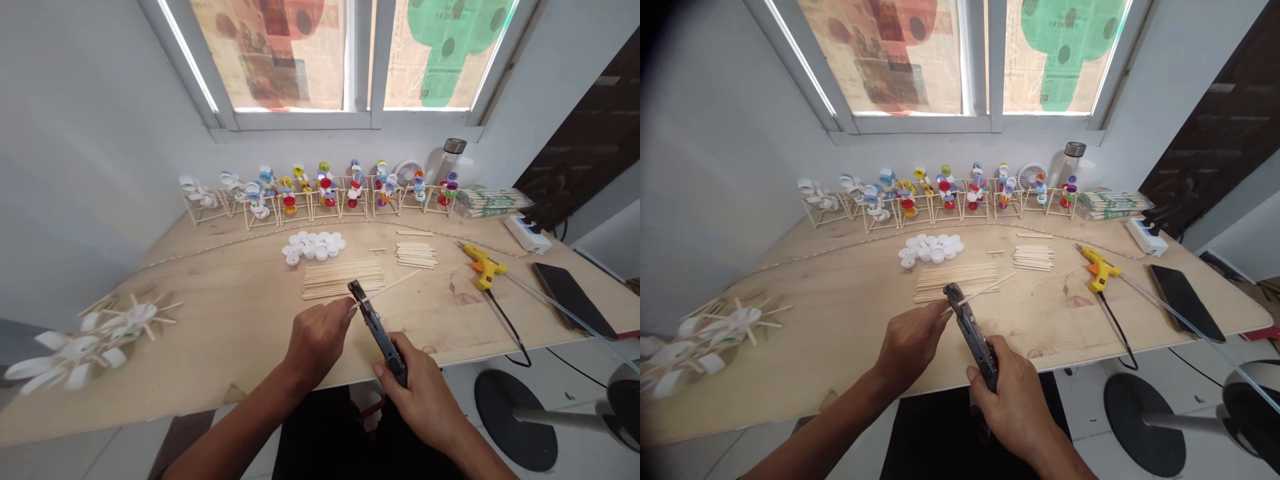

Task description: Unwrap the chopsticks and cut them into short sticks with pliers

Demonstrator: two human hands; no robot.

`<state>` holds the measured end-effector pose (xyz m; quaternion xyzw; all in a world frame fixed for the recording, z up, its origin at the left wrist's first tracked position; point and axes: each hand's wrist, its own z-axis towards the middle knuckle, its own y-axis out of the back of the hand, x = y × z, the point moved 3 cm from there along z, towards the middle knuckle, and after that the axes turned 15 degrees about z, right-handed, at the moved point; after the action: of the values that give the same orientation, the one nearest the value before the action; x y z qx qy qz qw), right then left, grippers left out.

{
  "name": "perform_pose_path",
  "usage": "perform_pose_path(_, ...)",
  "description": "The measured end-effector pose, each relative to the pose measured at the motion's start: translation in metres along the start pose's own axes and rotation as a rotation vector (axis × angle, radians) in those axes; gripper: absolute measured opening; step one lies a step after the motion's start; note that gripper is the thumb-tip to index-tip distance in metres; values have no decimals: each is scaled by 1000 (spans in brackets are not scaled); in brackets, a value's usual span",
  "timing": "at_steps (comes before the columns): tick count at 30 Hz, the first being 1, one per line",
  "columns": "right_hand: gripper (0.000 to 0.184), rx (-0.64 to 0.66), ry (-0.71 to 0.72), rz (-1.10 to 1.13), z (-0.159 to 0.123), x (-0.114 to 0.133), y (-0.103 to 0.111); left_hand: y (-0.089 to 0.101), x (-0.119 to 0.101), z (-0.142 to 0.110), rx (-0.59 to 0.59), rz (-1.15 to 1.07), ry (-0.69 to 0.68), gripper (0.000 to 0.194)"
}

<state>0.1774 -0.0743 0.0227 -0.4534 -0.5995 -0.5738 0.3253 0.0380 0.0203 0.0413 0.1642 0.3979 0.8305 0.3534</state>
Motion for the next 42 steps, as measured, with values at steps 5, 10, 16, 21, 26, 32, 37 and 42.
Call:
perform_pose_path(5, 22, 6, 26, -58, 0, 0, 1, 5, 2, 1, 84, -95, 48, 23)
perform_pose_path(10, 22, 2, 57, -128, 1, -1, 1, 10, 5, 4, 164, -237, 76, 19)
perform_pose_path(16, 17, -28, 51, -221, 4, -2, -3, 11, 7, 5, 218, -257, 117, 20)
perform_pose_path(21, 15, -40, 26, -206, 8, -3, -6, 5, 4, -2, 97, -40, 96, 21)
perform_pose_path(26, 17, -12, 20, -140, 8, -2, -6, 2, 2, -7, 9, 110, 37, 19)
perform_pose_path(32, 20, -10, 32, -128, 5, -2, -3, 6, 8, -4, 49, -166, 68, 17)
perform_pose_path(37, 21, -4, 39, -135, 5, 0, -3, 10, 11, 0, 113, -295, 100, 17)
perform_pose_path(42, 23, -23, 60, -177, 5, -1, -3, 13, 13, 4, 123, -314, 109, 18)
